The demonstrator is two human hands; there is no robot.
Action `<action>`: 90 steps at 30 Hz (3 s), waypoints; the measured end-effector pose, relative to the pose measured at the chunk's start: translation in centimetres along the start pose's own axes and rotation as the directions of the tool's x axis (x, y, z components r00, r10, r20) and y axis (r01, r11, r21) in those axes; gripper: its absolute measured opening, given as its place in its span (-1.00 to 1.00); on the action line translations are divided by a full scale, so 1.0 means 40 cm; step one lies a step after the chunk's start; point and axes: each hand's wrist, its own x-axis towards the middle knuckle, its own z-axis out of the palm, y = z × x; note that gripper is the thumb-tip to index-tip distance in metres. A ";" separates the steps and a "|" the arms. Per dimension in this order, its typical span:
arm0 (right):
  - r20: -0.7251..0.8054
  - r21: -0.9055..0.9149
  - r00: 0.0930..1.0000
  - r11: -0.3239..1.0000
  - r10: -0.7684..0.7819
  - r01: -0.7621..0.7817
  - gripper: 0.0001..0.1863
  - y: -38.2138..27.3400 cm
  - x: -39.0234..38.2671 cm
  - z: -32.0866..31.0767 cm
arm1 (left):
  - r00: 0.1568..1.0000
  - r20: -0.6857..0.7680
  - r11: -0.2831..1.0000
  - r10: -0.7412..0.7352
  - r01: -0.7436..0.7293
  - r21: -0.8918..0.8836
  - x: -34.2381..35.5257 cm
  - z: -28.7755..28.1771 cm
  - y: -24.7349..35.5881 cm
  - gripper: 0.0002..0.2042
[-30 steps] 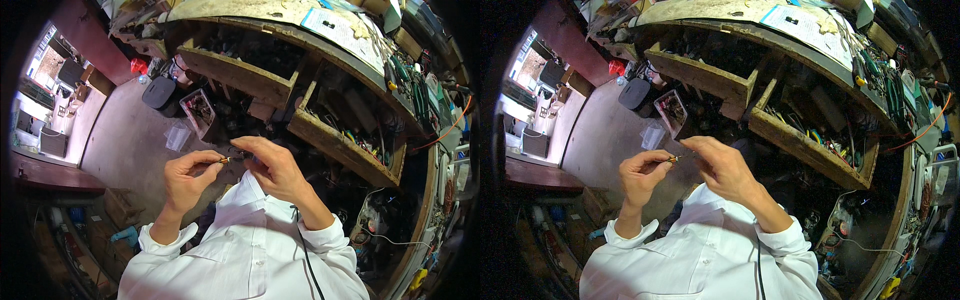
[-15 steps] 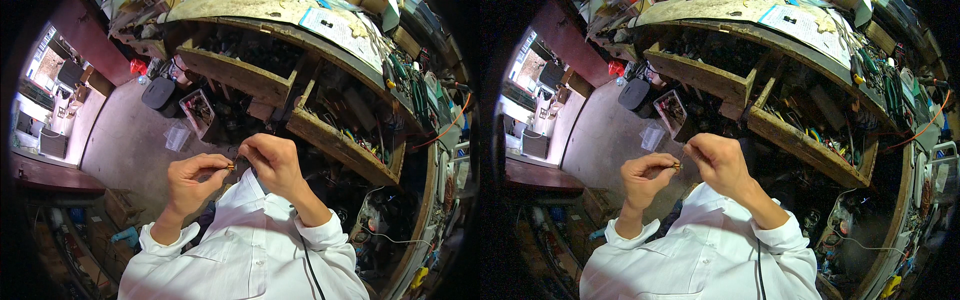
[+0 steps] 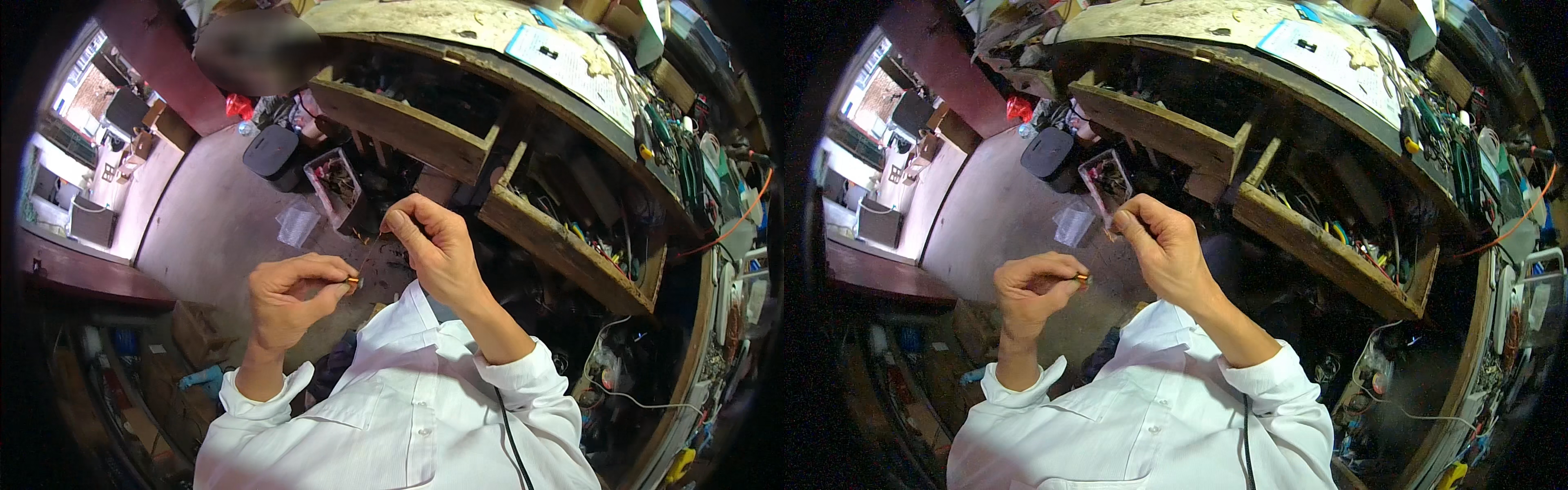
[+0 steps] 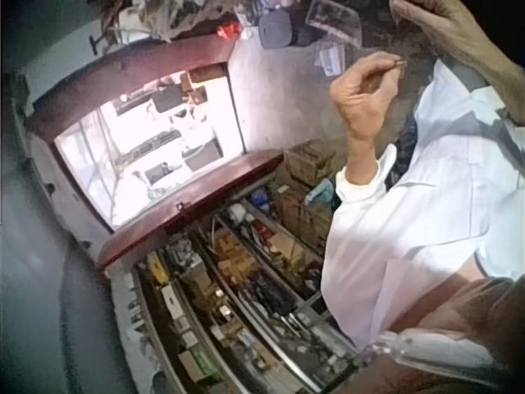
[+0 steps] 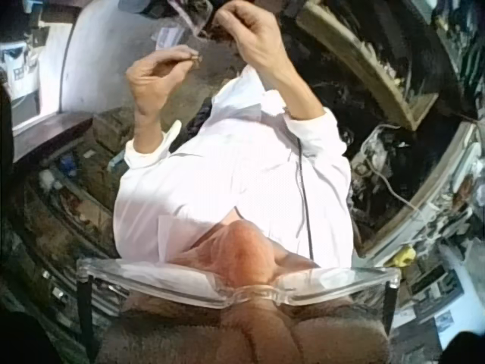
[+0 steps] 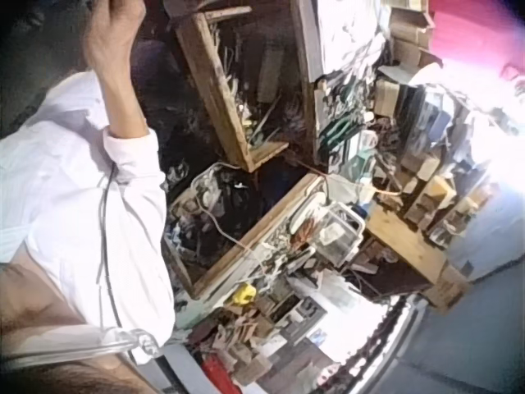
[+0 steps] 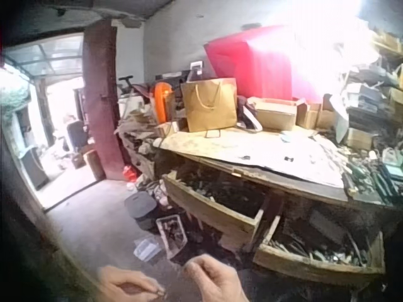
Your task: The person handles small electronic components and wires at a cluttered workbench. They strip wire insulation, twist copper strands, and use pliers to cut and manipulate components. The person also opens a drawer to retrieve additional parts and continues assembling or repairing the device.
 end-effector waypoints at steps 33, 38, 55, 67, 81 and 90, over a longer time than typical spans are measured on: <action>0.379 -0.240 0.836 0.831 -0.396 0.502 -0.88 -0.054 -0.017 0.083 | 0.960 -0.281 0.995 -0.012 0.040 0.094 -0.027 -0.023 0.003 -0.83; 0.057 -0.190 0.986 0.968 -0.155 0.163 -0.92 0.007 0.020 0.087 | 0.994 -0.111 0.998 0.018 -0.024 -0.053 -0.042 -0.042 0.019 -0.83; 0.281 0.113 0.959 0.991 0.033 -0.067 -0.79 0.007 -0.031 0.123 | 0.983 -0.153 0.991 0.100 -0.085 0.099 -0.048 -0.045 0.010 -0.81; 0.086 -0.116 0.987 0.983 -0.135 0.144 -0.90 0.014 -0.016 0.106 | 0.973 -0.111 0.909 0.203 -0.145 0.391 -0.041 -0.027 0.005 -0.82; 0.160 -0.287 0.970 0.932 -0.182 0.222 -0.92 -0.032 -0.003 0.086 | 0.970 -0.210 0.992 -0.121 0.123 -0.001 -0.043 -0.019 -0.025 -0.84; 0.424 -0.274 0.880 0.897 -0.212 0.348 -0.87 -0.011 -0.025 0.074 | 0.941 -0.330 0.994 -0.078 0.049 -0.096 -0.014 -0.024 -0.045 -0.82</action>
